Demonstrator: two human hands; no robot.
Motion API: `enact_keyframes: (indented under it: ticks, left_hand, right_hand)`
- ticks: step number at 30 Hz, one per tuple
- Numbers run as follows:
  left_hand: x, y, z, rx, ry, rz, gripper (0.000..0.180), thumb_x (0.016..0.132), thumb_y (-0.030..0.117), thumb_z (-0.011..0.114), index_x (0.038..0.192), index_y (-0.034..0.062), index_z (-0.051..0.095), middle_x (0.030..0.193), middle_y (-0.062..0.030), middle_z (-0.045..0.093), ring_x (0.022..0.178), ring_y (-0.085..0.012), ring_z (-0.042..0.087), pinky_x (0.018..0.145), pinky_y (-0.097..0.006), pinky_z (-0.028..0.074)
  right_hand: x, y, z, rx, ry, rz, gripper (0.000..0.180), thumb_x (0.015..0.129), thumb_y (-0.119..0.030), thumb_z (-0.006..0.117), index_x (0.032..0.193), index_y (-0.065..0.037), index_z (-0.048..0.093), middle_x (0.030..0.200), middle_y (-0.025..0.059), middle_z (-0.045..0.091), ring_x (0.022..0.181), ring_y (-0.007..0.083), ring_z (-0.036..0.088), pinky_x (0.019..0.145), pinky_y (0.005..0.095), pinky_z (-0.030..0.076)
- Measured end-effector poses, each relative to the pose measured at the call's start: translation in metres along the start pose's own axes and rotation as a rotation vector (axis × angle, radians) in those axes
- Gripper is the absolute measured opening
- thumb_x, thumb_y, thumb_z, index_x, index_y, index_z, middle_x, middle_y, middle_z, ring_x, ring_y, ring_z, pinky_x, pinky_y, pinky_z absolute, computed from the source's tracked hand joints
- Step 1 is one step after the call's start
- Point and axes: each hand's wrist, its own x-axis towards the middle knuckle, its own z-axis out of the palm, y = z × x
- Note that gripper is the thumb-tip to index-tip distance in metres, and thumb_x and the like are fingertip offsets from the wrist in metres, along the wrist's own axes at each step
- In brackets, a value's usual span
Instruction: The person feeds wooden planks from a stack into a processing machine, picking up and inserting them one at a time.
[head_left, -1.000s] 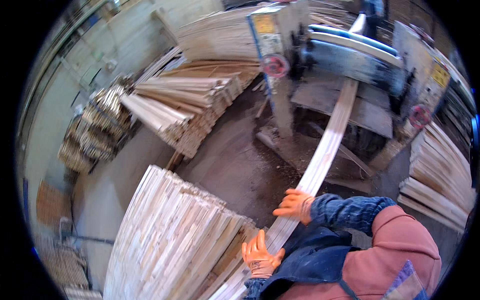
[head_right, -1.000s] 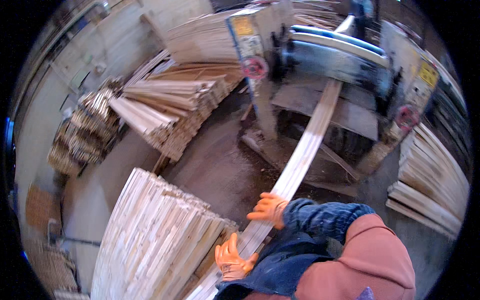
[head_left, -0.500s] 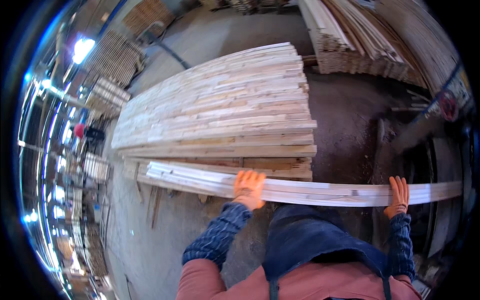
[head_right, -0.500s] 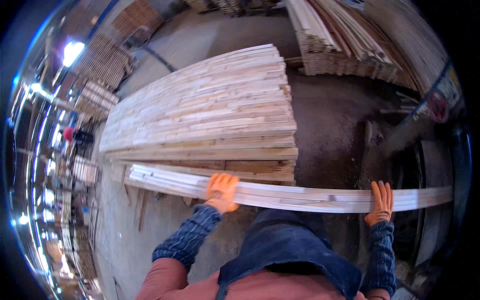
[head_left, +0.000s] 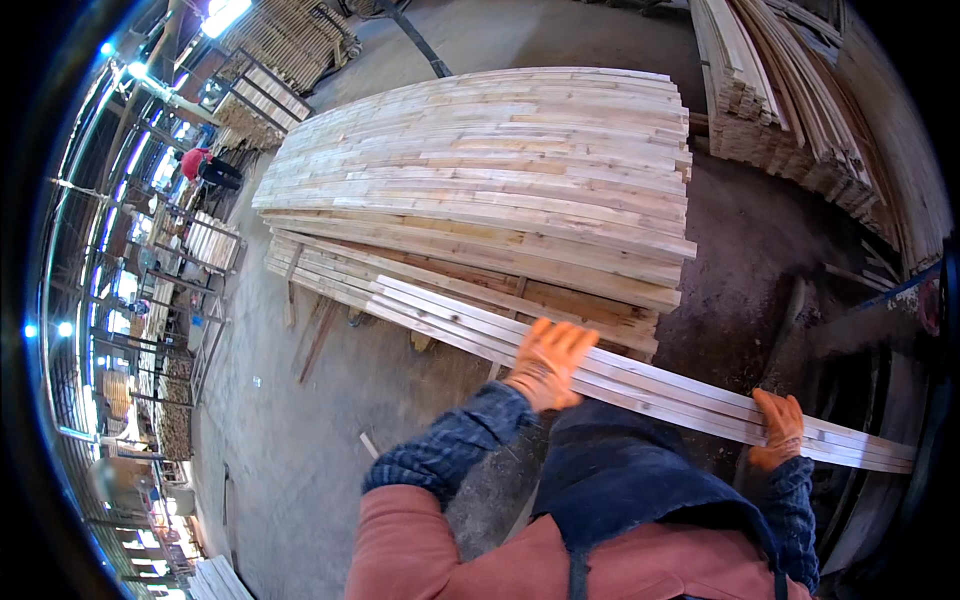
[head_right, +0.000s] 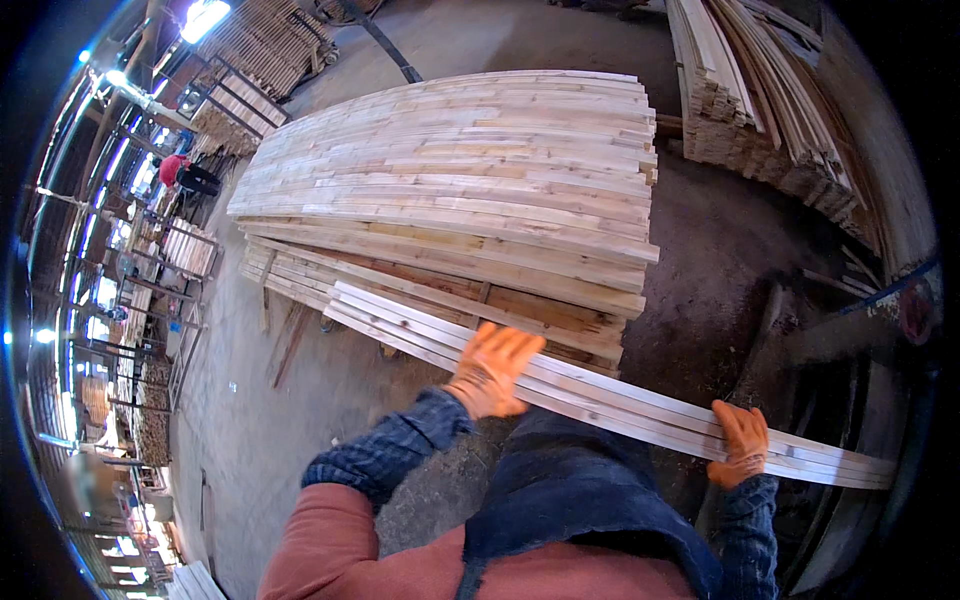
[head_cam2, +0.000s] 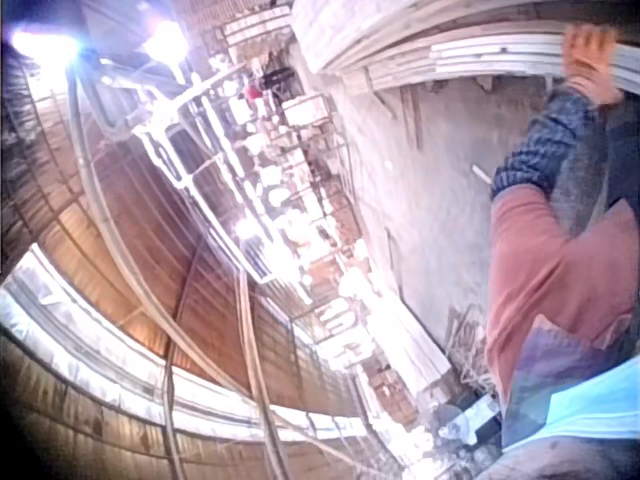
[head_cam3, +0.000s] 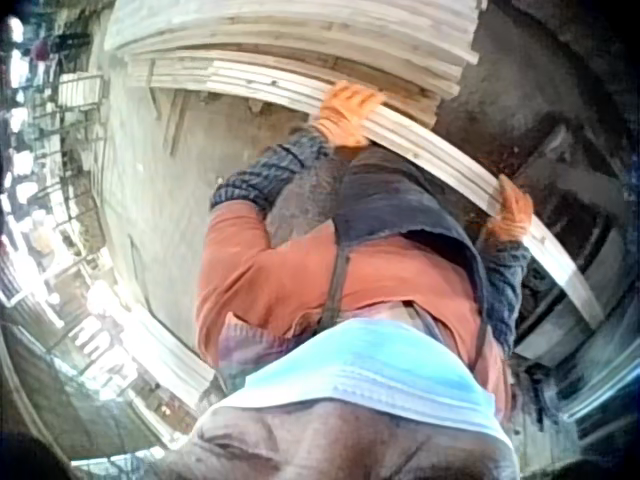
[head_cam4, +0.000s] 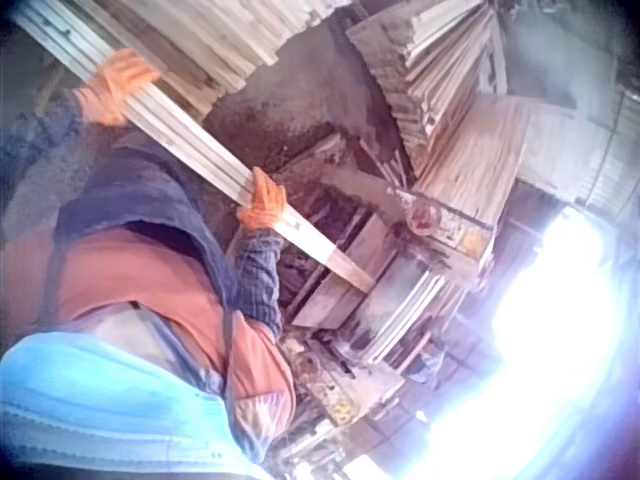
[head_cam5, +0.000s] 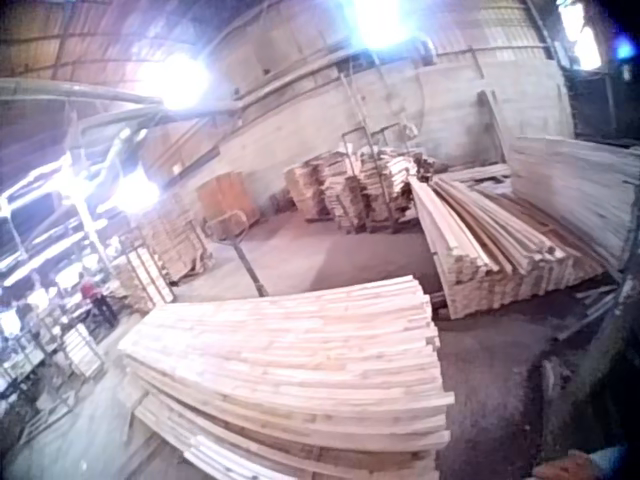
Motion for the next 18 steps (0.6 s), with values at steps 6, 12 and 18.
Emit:
enact_keyframes:
  ticks: [6, 12, 18]
  left_hand:
    - [-0.03, -0.08, 0.003, -0.026, 0.154, 0.003, 0.104, 0.059, 0.047, 0.091, 0.147, 0.0131, 0.048, 0.141, -0.0113, 0.057, 0.138, -0.0296, 0.048, 0.122, -0.051, 0.026]
    - [0.002, -0.015, 0.017, -0.055, 0.168, 0.054, 0.099, 0.057, 0.044, 0.09, 0.143, 0.013, 0.053, 0.129, -0.0103, 0.062, 0.126, -0.0292, 0.055, 0.122, -0.049, 0.026]
    - [0.019, 0.041, 0.008, -0.255, 0.074, 0.27, 0.099, 0.064, 0.045, 0.088, 0.149, 0.0111, 0.049, 0.134, -0.0133, 0.06, 0.127, -0.0314, 0.056, 0.121, -0.049, 0.029]
  right_hand:
    - [-0.018, 0.039, -0.015, -0.116, -0.094, 0.274, 0.101, 0.046, -0.001, 0.081, 0.142, -0.014, 0.053, 0.135, 0.0147, 0.06, 0.133, 0.0368, 0.051, 0.121, 0.0497, 0.033]
    - [0.017, 0.027, -0.008, 0.453, 0.008, 0.281, 0.065, 0.074, -0.009, 0.076, 0.137, -0.003, 0.06, 0.13, 0.0178, 0.067, 0.124, 0.0341, 0.063, 0.111, 0.0432, 0.046]
    - [0.102, -0.029, 0.019, 0.521, -0.093, 0.147, 0.057, 0.087, -0.02, 0.072, 0.14, -0.003, 0.059, 0.134, 0.0182, 0.066, 0.125, 0.0313, 0.064, 0.11, 0.0416, 0.047]
